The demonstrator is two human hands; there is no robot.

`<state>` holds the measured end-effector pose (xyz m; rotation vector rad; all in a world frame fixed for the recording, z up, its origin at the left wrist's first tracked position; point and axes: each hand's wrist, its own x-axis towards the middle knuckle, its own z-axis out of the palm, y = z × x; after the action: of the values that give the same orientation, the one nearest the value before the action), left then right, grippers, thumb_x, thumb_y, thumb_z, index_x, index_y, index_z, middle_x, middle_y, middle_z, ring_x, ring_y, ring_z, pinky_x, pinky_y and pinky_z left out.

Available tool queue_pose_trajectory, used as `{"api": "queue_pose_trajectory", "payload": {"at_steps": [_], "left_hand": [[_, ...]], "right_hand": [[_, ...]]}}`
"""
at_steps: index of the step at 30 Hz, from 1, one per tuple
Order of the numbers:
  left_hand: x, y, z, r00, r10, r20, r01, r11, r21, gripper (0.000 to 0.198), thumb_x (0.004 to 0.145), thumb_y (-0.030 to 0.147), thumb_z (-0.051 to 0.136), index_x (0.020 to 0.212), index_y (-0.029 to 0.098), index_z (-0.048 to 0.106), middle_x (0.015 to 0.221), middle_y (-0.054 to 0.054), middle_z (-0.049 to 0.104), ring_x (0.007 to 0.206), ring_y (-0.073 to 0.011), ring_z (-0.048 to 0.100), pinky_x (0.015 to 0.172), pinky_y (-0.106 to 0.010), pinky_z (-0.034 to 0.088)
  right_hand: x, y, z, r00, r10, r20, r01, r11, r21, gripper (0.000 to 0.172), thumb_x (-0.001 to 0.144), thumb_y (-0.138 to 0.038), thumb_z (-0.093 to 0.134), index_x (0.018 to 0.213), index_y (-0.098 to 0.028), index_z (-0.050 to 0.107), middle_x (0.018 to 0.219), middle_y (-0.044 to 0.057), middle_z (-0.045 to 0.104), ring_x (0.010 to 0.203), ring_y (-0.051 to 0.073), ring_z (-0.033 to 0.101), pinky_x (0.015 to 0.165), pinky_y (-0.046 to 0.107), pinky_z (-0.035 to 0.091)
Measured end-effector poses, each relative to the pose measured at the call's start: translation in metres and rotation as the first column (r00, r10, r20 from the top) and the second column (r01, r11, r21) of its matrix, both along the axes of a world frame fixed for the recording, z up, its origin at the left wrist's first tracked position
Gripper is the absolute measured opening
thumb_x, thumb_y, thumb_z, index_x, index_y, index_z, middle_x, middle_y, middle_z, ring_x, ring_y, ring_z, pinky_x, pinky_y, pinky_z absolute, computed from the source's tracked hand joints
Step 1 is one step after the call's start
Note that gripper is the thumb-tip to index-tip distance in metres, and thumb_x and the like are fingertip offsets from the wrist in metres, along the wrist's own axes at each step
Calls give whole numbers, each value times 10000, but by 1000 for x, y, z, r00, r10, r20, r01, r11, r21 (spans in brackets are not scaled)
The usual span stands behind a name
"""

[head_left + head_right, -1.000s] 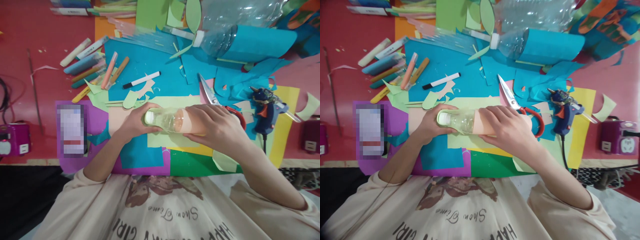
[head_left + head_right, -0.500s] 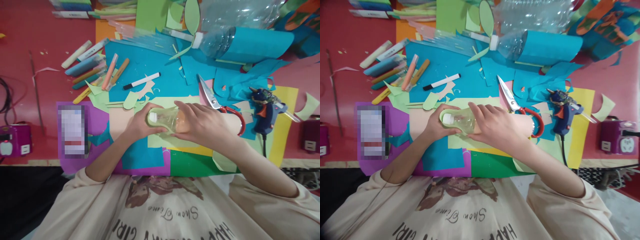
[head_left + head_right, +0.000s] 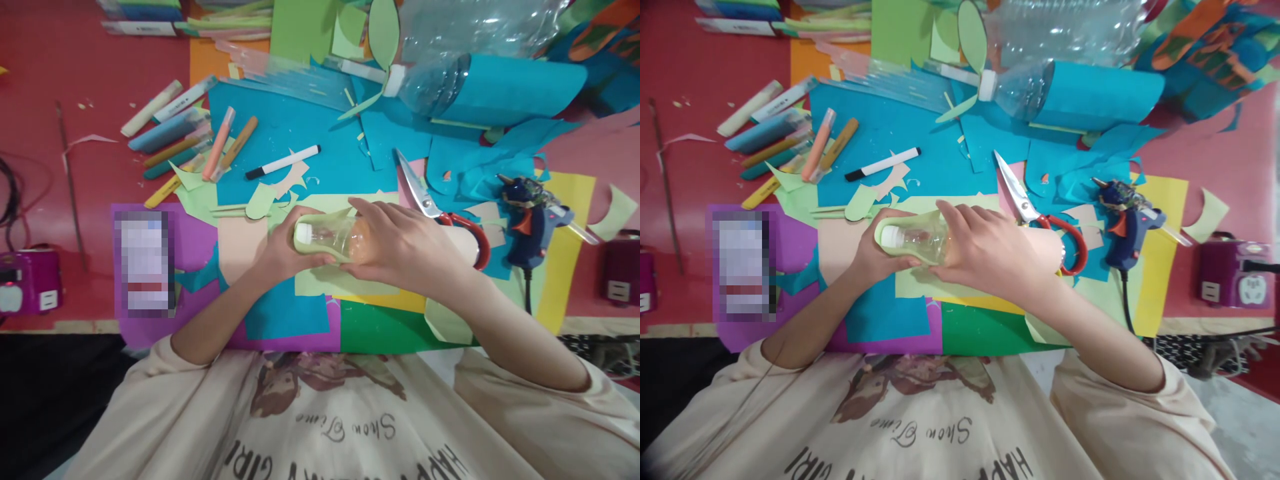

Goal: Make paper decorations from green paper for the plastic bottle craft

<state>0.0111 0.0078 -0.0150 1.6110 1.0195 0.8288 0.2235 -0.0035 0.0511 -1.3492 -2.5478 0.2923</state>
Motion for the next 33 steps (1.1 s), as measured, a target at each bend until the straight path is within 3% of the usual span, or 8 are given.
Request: {"api": "queue_pose_trajectory", "payload": {"at_steps": [3, 6, 10, 18, 23, 29, 33], "left_hand": [[-7, 3, 11, 994, -76, -73, 78, 997, 25, 645, 625, 643, 711, 1090, 236, 526, 1043, -14, 633, 940, -199, 630, 749, -283, 520], [-12, 6, 28, 957, -180, -226, 172, 984, -53, 533, 707, 498, 714, 1149, 250, 547, 1114, -17, 635, 974, -192, 625, 775, -274, 512], [-14, 8, 39, 943, -203, -265, 204, 979, -26, 453, 724, 366, 719, 1140, 248, 583, 1146, -15, 652, 1020, -204, 618, 840, -288, 491], [-11, 9, 34, 937, -219, -273, 187, 973, -137, 479, 735, 341, 715, 1179, 251, 561, 1192, -12, 656, 1053, -212, 630, 782, -255, 503], [-10, 9, 35, 950, -202, -238, 165, 972, -166, 489, 718, 370, 733, 1153, 238, 553, 1215, -14, 643, 1097, -219, 611, 799, -256, 509], [-9, 9, 34, 941, -212, -263, 181, 974, -138, 533, 720, 446, 718, 1171, 227, 538, 1180, -34, 648, 1042, -218, 630, 781, -264, 513], [-8, 8, 32, 942, -220, -254, 209, 975, -69, 557, 722, 456, 718, 1194, 222, 536, 1201, -42, 638, 1076, -217, 620, 883, -292, 494]], "right_hand": [[-2, -1, -1, 1000, 17, -17, -16, 1000, 11, 630, 822, -607, 491, 1125, -59, 560, 955, 181, 681, 834, 276, 644, 687, 380, 488], [-5, -3, 1, 1000, 16, 5, -17, 999, 47, 561, 837, -605, 464, 1004, -83, 581, 901, 165, 679, 769, 253, 632, 638, 358, 470], [-9, -4, -1, 996, 43, 80, -52, 992, 115, 474, 845, -548, 499, 950, -92, 576, 839, 140, 666, 743, 238, 618, 622, 336, 449], [-10, -1, -8, 991, 36, 131, -52, 991, 120, 590, 776, -547, 622, 1100, -63, 525, 938, 160, 672, 807, 259, 621, 669, 350, 456], [-10, -2, -7, 993, 21, 114, -34, 994, 107, 551, 815, -508, 580, 1115, -49, 521, 913, 164, 669, 819, 271, 623, 677, 363, 464], [-9, -4, -6, 993, 31, 115, -44, 993, 106, 552, 773, -421, 621, 1142, -25, 511, 951, 180, 667, 830, 288, 618, 700, 383, 470], [-9, -6, -7, 994, 33, 104, -44, 993, 109, 567, 794, -445, 615, 1154, -21, 505, 953, 180, 665, 846, 286, 616, 710, 382, 473]]}}
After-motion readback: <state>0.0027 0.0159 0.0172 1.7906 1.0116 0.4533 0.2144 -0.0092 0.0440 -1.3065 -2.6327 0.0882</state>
